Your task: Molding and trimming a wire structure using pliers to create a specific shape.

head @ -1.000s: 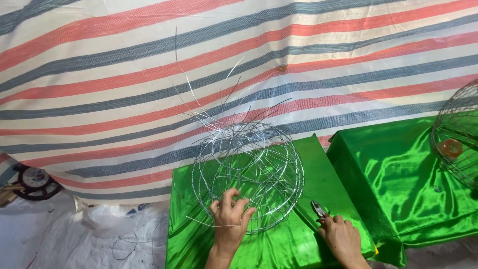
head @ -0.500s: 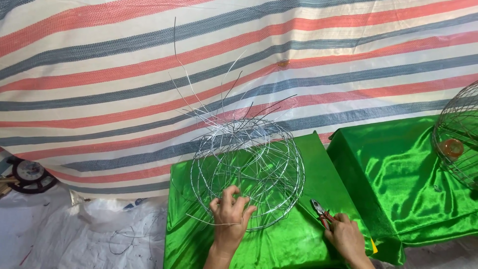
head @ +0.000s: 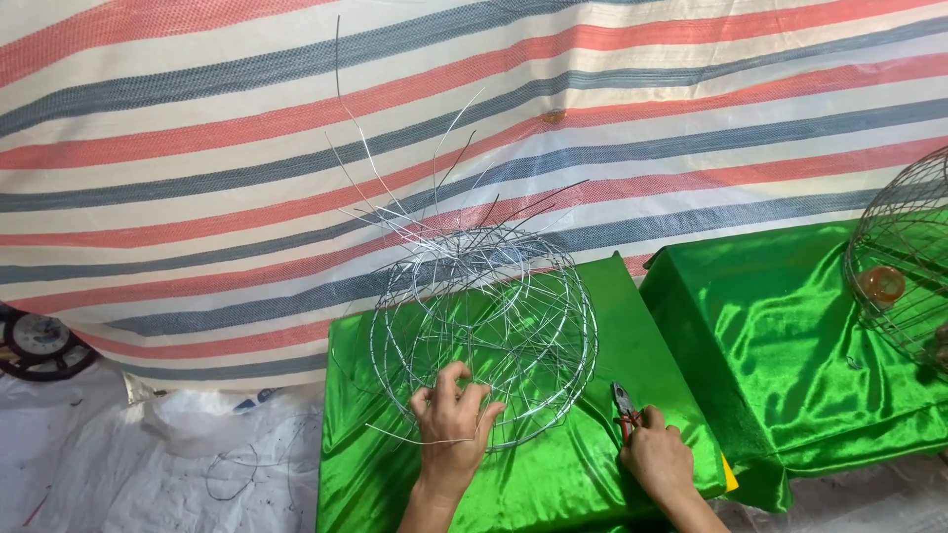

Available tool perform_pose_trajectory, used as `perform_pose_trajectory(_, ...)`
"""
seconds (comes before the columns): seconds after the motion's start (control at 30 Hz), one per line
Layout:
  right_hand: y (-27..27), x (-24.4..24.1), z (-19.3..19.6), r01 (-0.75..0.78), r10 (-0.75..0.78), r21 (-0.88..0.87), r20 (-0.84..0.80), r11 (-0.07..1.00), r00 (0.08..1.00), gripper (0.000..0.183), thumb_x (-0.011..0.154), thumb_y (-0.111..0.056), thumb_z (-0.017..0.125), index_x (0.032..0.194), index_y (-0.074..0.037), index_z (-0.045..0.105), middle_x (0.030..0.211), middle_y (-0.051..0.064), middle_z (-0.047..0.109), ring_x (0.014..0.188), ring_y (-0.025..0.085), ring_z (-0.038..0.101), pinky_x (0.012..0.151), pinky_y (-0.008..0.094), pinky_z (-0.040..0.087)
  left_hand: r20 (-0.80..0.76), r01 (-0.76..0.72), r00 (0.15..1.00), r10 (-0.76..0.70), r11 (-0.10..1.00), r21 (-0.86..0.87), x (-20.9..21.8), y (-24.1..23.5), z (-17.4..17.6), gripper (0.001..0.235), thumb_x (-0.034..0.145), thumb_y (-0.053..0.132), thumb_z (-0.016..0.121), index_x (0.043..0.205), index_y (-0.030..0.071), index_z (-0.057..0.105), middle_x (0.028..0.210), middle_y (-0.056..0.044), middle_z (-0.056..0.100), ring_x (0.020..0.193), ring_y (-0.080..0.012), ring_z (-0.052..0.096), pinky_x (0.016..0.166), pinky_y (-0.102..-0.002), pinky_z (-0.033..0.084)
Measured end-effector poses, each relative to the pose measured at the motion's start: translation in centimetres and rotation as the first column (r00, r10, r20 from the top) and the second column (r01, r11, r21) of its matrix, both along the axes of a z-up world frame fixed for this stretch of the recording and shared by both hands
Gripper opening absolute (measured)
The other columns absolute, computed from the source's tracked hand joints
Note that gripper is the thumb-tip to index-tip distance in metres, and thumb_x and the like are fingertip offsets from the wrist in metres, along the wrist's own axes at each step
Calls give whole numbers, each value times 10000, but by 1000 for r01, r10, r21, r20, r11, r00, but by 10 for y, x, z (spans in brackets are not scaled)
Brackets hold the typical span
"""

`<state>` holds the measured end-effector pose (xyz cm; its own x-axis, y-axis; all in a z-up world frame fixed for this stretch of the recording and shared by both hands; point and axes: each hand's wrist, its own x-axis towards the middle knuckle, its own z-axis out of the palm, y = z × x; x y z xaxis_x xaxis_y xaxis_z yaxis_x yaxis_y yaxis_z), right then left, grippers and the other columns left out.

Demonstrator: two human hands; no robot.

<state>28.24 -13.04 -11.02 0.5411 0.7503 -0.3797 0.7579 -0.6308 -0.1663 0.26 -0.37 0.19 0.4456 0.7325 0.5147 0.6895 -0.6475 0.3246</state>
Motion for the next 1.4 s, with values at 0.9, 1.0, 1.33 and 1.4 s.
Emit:
perform_pose_trajectory(0.9, 24, -4, 208, -431, 522, 317, -666, 845, 533, 525, 794, 2, 544, 1276, -150, 690, 1432, -28, 550, 922, 96, 656, 630, 219, 514, 22, -5, 1000, 5, 1000, 19, 3, 0, 4, 363, 734, 321, 911, 995, 135, 739, 1265, -67, 540, 1018, -178, 589, 939, -395, 454)
perform_pose_trajectory(1.0, 53, -9, 217, -566, 616, 268, -491, 779, 616, 437, 735, -65, 567, 1105, -206, 754, 1331, -67, 622, 801, 128, 669, 627, 287, 468, 21, -4, 1000, 4, 1000, 12, 2, 0, 3, 357, 736, 318, 921, 983, 133, 742, 1260, -69, 539, 1019, -181, 581, 923, -375, 453)
perform_pose_trajectory(1.33, 96, -19, 229, -784, 749, 45, -334, 619, 572, 313, 751, -136, 647, 1055, -164, 715, 1116, -1, 645, 863, 259, 670, 701, 433, 497, 79, 40, 996, -39, 999, -13, 4, -1, 4, 365, 744, 290, 918, 987, 85, 739, 1272, -83, 527, 999, -184, 581, 945, -383, 464)
perform_pose_trajectory(1.4, 102, -22, 240, -799, 758, 9, -323, 601, 566, 317, 741, -172, 657, 1054, -180, 708, 1139, 0, 644, 874, 268, 671, 712, 433, 493, 88, 38, 995, -37, 999, -17, 4, 0, 2, 358, 746, 284, 918, 977, 78, 739, 1274, -86, 530, 1018, -193, 571, 941, -372, 480)
